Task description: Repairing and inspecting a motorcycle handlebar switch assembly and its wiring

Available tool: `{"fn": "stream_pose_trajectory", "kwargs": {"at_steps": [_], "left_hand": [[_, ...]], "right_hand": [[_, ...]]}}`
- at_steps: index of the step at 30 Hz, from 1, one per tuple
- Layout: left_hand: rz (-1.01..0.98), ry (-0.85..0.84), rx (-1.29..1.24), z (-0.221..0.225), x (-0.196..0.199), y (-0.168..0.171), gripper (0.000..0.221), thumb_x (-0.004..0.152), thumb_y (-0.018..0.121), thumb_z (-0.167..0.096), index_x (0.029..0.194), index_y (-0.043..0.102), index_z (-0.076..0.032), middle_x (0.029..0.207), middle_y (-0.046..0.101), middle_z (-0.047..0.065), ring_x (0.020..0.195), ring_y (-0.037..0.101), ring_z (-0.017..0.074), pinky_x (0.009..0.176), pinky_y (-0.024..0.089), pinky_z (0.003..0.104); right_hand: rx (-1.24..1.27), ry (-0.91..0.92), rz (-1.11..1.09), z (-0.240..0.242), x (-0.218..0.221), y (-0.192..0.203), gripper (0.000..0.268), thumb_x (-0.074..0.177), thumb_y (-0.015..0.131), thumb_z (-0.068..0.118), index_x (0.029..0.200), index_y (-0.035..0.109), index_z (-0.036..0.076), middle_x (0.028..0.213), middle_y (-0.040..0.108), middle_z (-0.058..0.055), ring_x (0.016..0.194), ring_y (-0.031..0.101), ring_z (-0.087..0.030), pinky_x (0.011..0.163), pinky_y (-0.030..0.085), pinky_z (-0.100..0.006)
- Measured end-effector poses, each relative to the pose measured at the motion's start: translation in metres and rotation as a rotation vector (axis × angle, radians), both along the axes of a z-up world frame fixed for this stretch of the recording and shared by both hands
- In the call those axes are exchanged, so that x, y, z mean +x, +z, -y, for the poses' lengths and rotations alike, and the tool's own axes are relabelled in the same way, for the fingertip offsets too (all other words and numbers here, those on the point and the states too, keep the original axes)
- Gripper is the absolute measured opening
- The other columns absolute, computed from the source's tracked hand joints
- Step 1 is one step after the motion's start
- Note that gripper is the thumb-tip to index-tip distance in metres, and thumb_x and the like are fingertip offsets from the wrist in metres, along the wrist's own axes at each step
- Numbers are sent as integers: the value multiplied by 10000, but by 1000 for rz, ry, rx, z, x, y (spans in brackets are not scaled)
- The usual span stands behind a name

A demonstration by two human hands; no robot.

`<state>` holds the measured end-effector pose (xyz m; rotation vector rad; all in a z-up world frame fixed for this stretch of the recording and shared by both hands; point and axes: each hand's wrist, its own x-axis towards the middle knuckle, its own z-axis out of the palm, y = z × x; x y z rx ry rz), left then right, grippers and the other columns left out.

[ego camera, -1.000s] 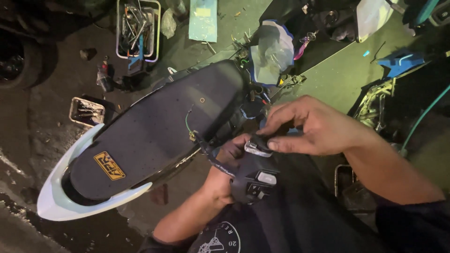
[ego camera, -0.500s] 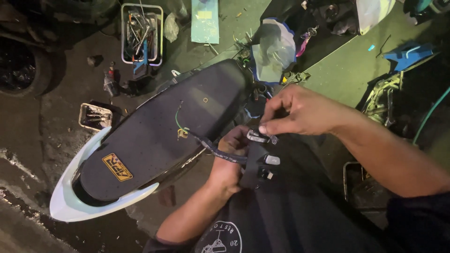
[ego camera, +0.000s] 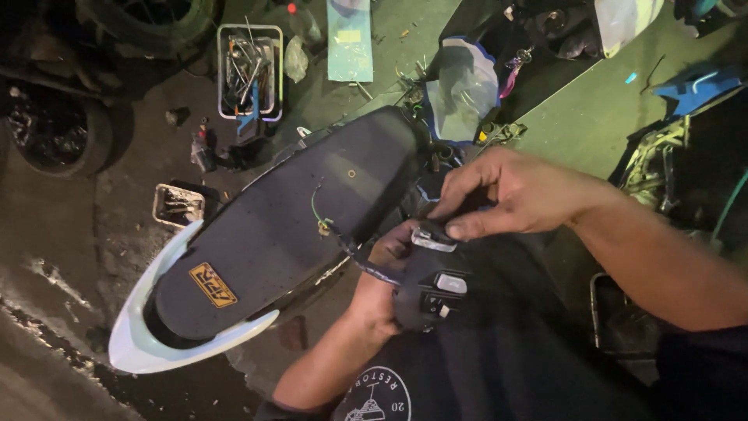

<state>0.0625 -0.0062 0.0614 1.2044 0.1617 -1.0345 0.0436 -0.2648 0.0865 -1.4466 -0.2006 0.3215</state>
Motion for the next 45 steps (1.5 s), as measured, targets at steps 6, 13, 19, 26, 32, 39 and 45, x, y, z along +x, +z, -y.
{"fn": "stream_pose_trajectory", "kwargs": {"at_steps": [6,13,19,26,32,39,45], "left_hand": [[253,-86,181,-4,10,-19,175,887,713,57,1052,749,9,814,727,160,724,681,215,596,530,275],[379,-28,131,12,16,17,562,805,482,126,1347,609,56,1185,713,357,1075,707,454,849,619,483],[400,3,25,2,16,14,632,798,502,50,1421,567,-40,1191,706,311,1133,678,423,895,601,479],[401,28,-172,-5,11,6,542,888,831,-47,1370,583,-41,1246,771,265,1144,723,326,966,608,425],[412,-56,-270,-6,4,34,483,930,688,65,1354,566,-132,1246,602,6,1094,574,118,988,473,285],[418,-109,-372,-2,7,40,524,909,741,9,1362,526,-140,1303,599,11,1167,586,132,1046,481,304],[421,-128,-408,2,7,54,568,897,712,25,1404,502,-123,1299,594,21,1181,571,136,1066,456,299]], "right_hand": [[-103,-63,-160,-2,2,-13,206,855,927,156,939,906,-31,728,842,-131,631,731,-194,665,639,-360],[-138,-150,-253,-9,6,-29,277,903,926,234,797,871,-16,600,768,-122,509,665,-189,547,548,-328],[-213,-107,-125,0,4,-28,328,1001,768,301,909,897,14,676,808,-119,578,729,-225,653,589,-404],[-94,-109,9,-8,-2,3,179,979,789,188,926,900,59,715,819,-86,624,708,-171,653,553,-337],[-32,-157,59,-25,-18,12,109,888,852,57,981,802,31,866,781,-9,688,648,-91,670,523,-230],[-229,-499,193,-48,-53,35,184,840,786,67,1018,822,38,1116,771,-84,1086,729,-221,968,563,-349],[-135,-489,136,-46,-70,25,283,896,727,98,1143,845,25,1266,765,-124,1154,731,-233,1022,563,-361]]}}
